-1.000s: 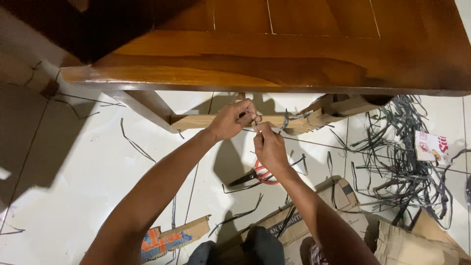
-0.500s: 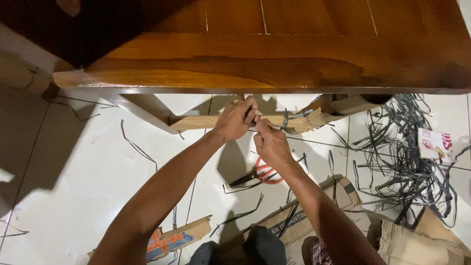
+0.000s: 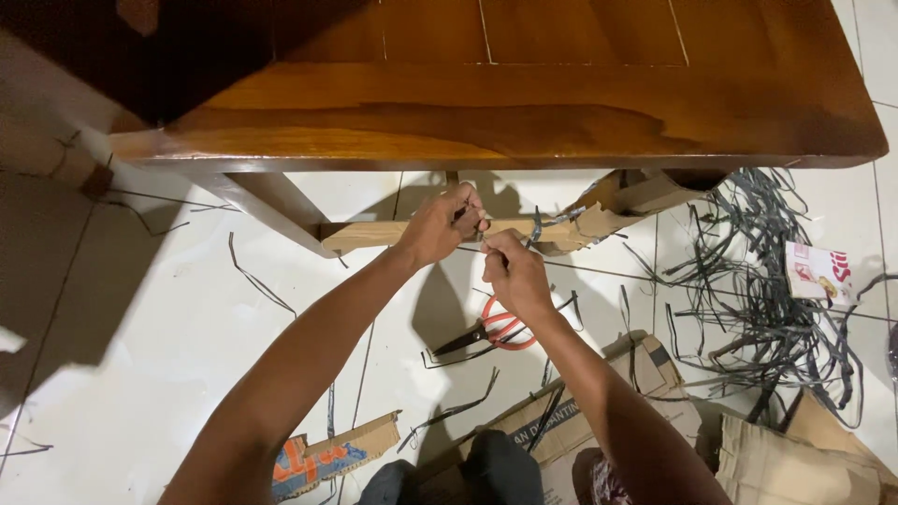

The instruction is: Wrapping wooden chair legs with cardboard and securing them with plastic ties

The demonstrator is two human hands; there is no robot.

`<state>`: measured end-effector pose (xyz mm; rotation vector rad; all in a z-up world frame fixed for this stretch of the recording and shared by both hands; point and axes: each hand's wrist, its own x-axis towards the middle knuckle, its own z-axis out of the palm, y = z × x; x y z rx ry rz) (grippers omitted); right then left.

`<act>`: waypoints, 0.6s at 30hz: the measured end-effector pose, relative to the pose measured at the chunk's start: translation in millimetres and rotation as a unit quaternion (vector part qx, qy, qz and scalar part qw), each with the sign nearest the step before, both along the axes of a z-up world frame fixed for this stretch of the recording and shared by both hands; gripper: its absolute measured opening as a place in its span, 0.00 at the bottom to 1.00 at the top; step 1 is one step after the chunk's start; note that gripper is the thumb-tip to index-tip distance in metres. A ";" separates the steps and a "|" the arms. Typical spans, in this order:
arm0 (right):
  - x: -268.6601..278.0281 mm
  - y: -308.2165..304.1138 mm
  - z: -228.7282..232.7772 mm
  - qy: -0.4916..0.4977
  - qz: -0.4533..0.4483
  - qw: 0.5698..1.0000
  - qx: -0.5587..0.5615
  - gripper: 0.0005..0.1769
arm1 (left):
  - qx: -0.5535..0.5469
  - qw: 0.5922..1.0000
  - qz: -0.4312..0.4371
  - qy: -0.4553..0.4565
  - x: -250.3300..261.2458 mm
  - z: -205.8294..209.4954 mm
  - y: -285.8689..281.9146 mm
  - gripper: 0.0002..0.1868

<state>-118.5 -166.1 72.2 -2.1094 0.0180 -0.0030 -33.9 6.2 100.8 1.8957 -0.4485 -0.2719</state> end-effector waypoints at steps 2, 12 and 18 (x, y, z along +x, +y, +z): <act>0.1 -0.2 -1.2 0.007 -0.005 1.000 0.030 0.08 | -0.002 1.000 0.000 0.000 -2.6 -5.1 -4.1 0.01; -0.7 18.0 15.6 -0.042 -0.038 0.985 0.161 0.12 | -0.027 1.000 -0.003 -0.007 8.4 -8.4 3.1 0.03; 3.3 18.5 11.0 -0.115 -0.058 0.984 0.122 0.06 | -0.011 1.000 0.001 0.017 0.9 1.6 4.5 0.01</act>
